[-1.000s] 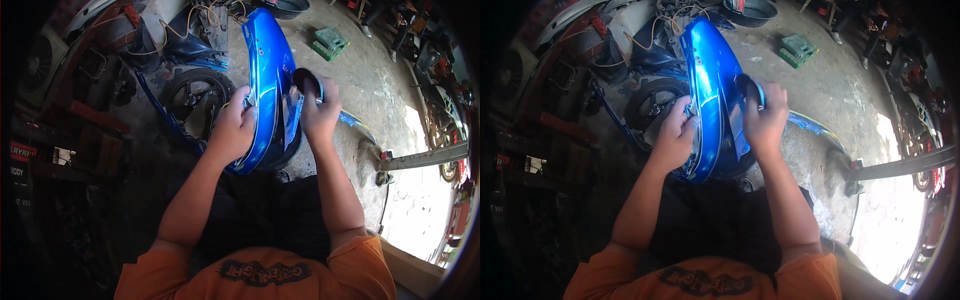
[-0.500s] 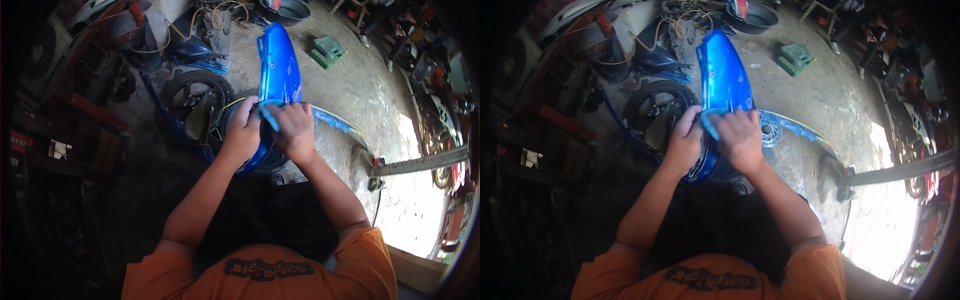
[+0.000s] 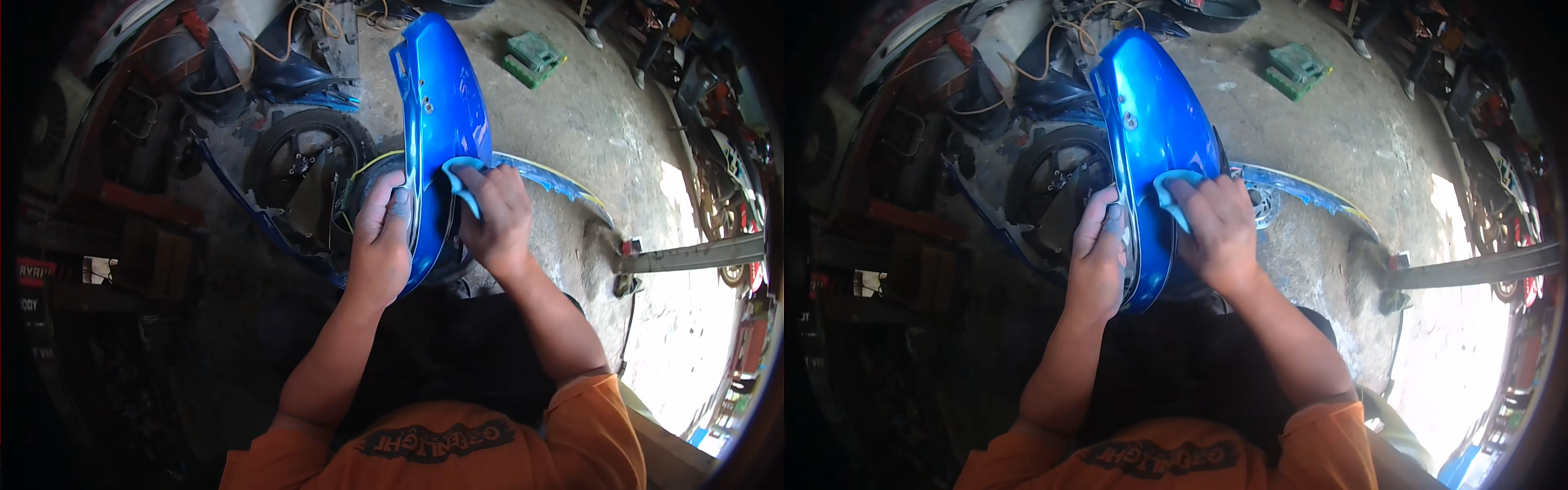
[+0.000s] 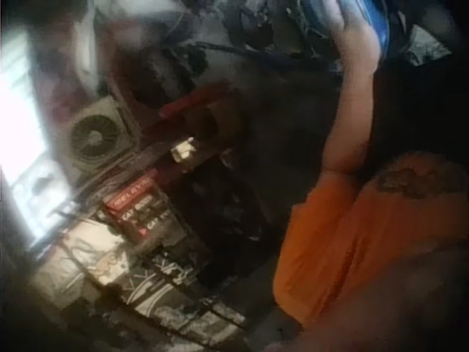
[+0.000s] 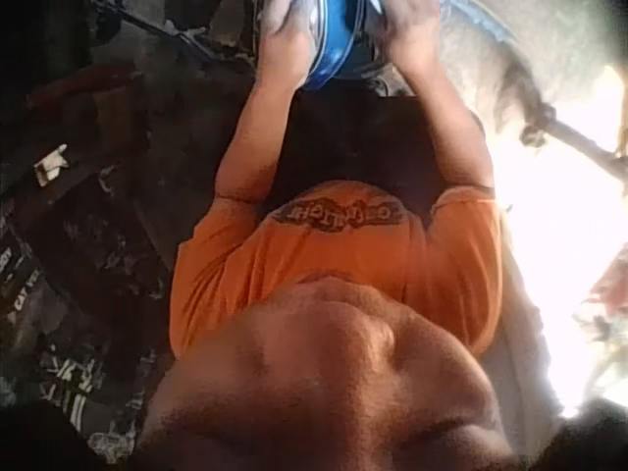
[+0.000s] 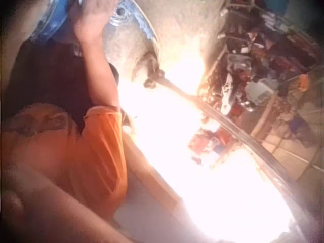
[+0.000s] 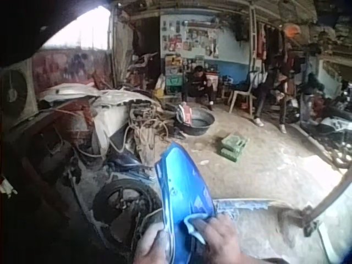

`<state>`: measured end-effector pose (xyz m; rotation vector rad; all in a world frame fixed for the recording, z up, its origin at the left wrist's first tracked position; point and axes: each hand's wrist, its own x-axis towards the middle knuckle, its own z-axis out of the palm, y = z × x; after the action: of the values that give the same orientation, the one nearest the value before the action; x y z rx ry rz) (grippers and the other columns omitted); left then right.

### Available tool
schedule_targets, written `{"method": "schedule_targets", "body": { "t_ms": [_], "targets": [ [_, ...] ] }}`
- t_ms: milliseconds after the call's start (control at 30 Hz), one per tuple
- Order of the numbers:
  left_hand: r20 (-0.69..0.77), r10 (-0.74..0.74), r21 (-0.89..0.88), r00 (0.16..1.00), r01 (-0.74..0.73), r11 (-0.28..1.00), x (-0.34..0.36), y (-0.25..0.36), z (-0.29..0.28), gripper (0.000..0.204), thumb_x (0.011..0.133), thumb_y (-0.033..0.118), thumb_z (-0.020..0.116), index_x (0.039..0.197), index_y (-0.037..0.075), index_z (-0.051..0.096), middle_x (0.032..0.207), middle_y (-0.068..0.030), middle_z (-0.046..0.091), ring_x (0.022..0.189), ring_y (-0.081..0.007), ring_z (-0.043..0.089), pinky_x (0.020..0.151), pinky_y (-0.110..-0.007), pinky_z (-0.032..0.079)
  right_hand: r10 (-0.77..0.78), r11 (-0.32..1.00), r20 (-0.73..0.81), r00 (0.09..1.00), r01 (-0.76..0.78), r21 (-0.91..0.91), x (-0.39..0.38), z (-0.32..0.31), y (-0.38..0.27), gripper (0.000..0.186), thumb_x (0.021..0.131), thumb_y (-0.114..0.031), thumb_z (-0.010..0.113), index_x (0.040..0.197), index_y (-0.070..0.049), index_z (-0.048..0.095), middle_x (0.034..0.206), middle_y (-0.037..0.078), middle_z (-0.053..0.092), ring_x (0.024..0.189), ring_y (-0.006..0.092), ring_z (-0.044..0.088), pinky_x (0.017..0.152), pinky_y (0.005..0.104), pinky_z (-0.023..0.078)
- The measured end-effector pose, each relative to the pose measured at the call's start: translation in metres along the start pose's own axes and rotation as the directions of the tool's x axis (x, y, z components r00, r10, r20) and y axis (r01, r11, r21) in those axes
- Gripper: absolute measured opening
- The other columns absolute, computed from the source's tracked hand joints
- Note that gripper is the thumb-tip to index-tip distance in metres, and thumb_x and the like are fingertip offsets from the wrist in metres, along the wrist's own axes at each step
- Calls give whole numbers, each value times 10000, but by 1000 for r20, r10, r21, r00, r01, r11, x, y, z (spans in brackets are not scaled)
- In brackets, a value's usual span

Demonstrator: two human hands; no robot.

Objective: The person holds a blue motorcycle fairing and uses a piece of sandpaper to rub the surface. They frequently dip the sandpaper and the fairing into a bucket of water while continuing the sanding motion across various parts of the plastic component.

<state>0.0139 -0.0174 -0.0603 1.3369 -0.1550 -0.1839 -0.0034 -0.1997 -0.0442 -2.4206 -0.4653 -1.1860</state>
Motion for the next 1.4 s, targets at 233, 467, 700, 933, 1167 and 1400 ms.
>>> {"method": "schedule_targets", "body": {
  "t_ms": [233, 467, 700, 933, 1167, 1400],
  "targets": [
    [-20, -46, -28, 999, 46, 999, -2, 11, 12, 288, 1172, 146, 481, 1364, -19, 620, 1274, -69, 639, 1150, -127, 574, 1035, -298, 469, 67, 996, 30, 997, -68, 58, 0, -8, 0, 508, 694, 63, 764, 1197, 6, 717, 893, 126, 631, 803, 353, 614, 742, 471, 521],
    [-21, -22, 25, 1000, 22, 999, -4, 9, 14, 288, 1173, 139, 481, 1375, -14, 617, 1211, -40, 643, 1070, -89, 560, 970, -268, 476, 59, 997, 47, 997, -62, 57, -8, -6, -6, 570, 636, 34, 763, 1204, 27, 712, 882, 129, 622, 818, 342, 625, 741, 443, 539],
    [-1, -37, 79, 999, 37, 996, -14, 9, 16, 302, 1178, 126, 462, 1407, -16, 600, 1201, -28, 649, 1045, -66, 558, 942, -247, 473, 30, 986, 98, 995, -46, 161, -14, -11, -21, 544, 655, 40, 764, 1198, 22, 728, 904, 137, 641, 828, 345, 629, 768, 426, 547],
    [-25, 42, -29, 999, -43, 999, -12, 7, 22, 290, 1186, 131, 451, 1422, 26, 584, 1009, 30, 635, 746, -2, 462, 635, -194, 369, -27, 972, 89, 996, 5, 237, -17, -8, -21, 570, 610, 18, 770, 1178, 7, 724, 873, 105, 625, 806, 328, 610, 768, 432, 533],
    [-16, 64, -70, 998, -65, 995, -10, 7, 19, 283, 1171, 114, 465, 1396, -4, 588, 1164, -45, 665, 1016, -78, 566, 913, -240, 480, -43, 978, 105, 993, 20, 209, -10, -12, -11, 437, 709, -24, 812, 1142, 5, 753, 862, 108, 626, 790, 329, 623, 734, 437, 527],
    [-1, -88, 42, 996, 88, 995, -14, 18, 19, 243, 1155, 93, 478, 1360, 10, 581, 1138, -31, 652, 961, -52, 571, 873, -237, 479, 147, 969, 36, 989, -151, 196, -3, -21, -9, 488, 746, 23, 827, 1223, -79, 814, 1254, 184, 634, 957, 270, 665, 784, 363, 577]
  ]
}}
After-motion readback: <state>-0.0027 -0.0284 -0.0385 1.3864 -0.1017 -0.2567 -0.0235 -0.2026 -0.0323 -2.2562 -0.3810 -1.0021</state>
